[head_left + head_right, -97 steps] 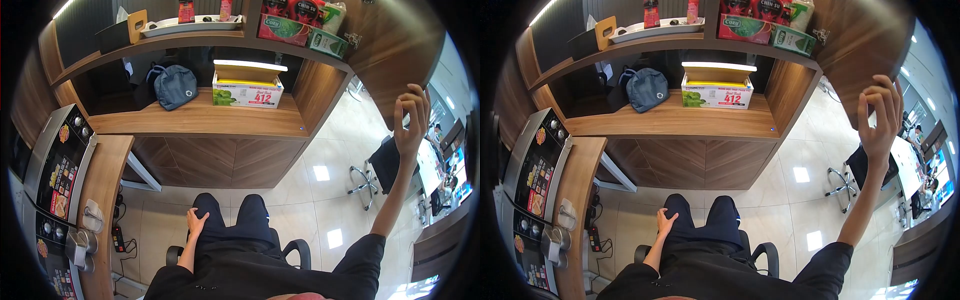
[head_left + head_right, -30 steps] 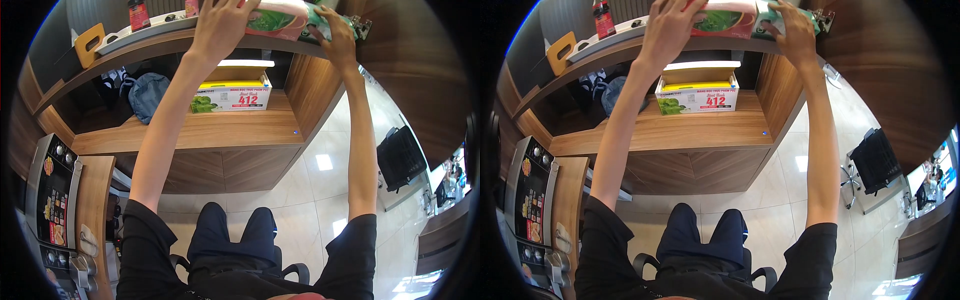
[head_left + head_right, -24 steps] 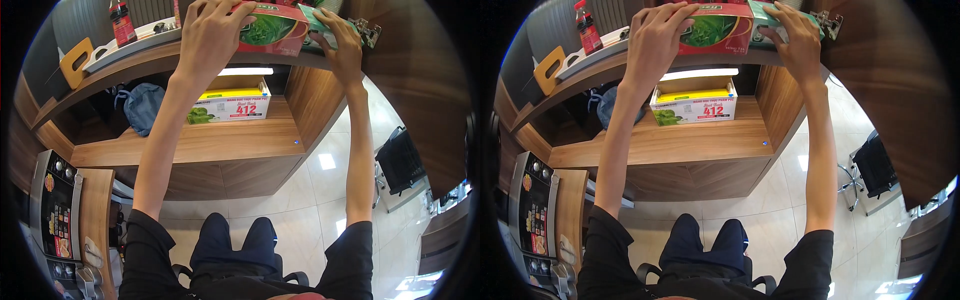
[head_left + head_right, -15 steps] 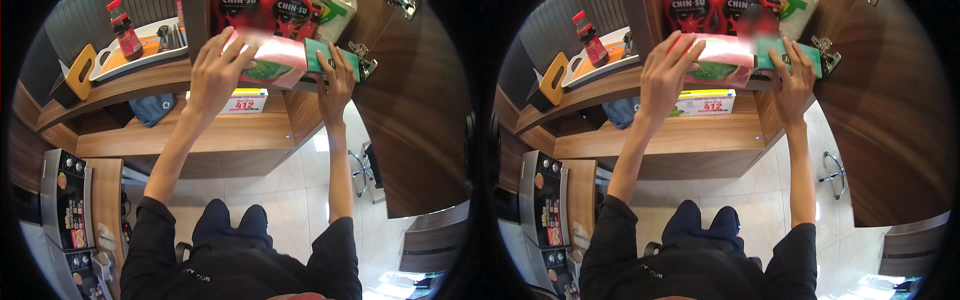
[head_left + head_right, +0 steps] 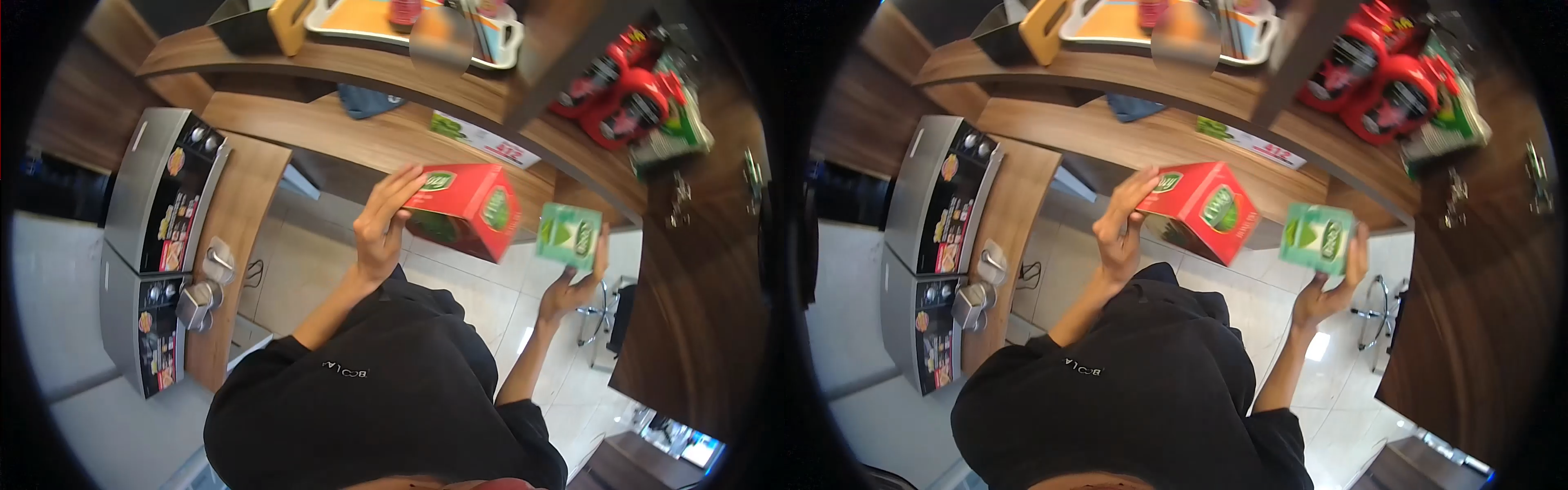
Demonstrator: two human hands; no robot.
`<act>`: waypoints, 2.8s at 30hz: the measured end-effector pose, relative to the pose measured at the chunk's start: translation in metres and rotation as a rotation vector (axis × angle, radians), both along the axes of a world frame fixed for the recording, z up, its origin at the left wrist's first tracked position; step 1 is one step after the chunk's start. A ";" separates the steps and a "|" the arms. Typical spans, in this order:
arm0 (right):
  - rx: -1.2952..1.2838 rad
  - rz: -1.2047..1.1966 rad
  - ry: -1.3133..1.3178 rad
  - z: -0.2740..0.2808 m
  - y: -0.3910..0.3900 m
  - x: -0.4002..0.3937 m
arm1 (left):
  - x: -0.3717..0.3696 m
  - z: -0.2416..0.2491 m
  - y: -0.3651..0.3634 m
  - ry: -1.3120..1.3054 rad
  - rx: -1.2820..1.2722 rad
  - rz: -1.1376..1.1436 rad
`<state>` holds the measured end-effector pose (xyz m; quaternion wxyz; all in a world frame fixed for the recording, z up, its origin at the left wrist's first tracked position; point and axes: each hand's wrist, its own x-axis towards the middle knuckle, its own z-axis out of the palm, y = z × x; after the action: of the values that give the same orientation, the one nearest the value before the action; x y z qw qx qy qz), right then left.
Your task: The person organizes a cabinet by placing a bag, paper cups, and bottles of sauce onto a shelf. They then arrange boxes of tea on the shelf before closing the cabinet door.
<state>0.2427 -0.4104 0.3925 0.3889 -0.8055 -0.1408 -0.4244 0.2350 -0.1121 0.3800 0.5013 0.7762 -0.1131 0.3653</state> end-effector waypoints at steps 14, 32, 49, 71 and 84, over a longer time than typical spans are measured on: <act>0.102 0.399 0.766 -0.206 0.132 0.134 | -0.080 -0.194 0.118 0.742 -0.351 0.593; -0.103 0.596 0.696 -0.295 0.270 0.285 | -0.127 -0.202 0.039 0.636 -0.445 1.270; -0.261 1.101 1.266 -0.239 0.253 0.238 | 0.094 -0.199 0.131 0.658 0.273 0.514; 0.518 0.235 0.834 -0.330 0.188 0.180 | 0.209 -0.213 0.162 0.326 0.577 -0.244; 0.889 -0.330 0.537 -0.176 0.095 0.046 | 0.114 -0.110 0.014 0.173 0.273 -0.649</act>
<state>0.2882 -0.3157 0.2161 0.6426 -0.6548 0.2847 -0.2778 0.3492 -0.0983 0.2699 0.4906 0.7876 -0.3587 0.1016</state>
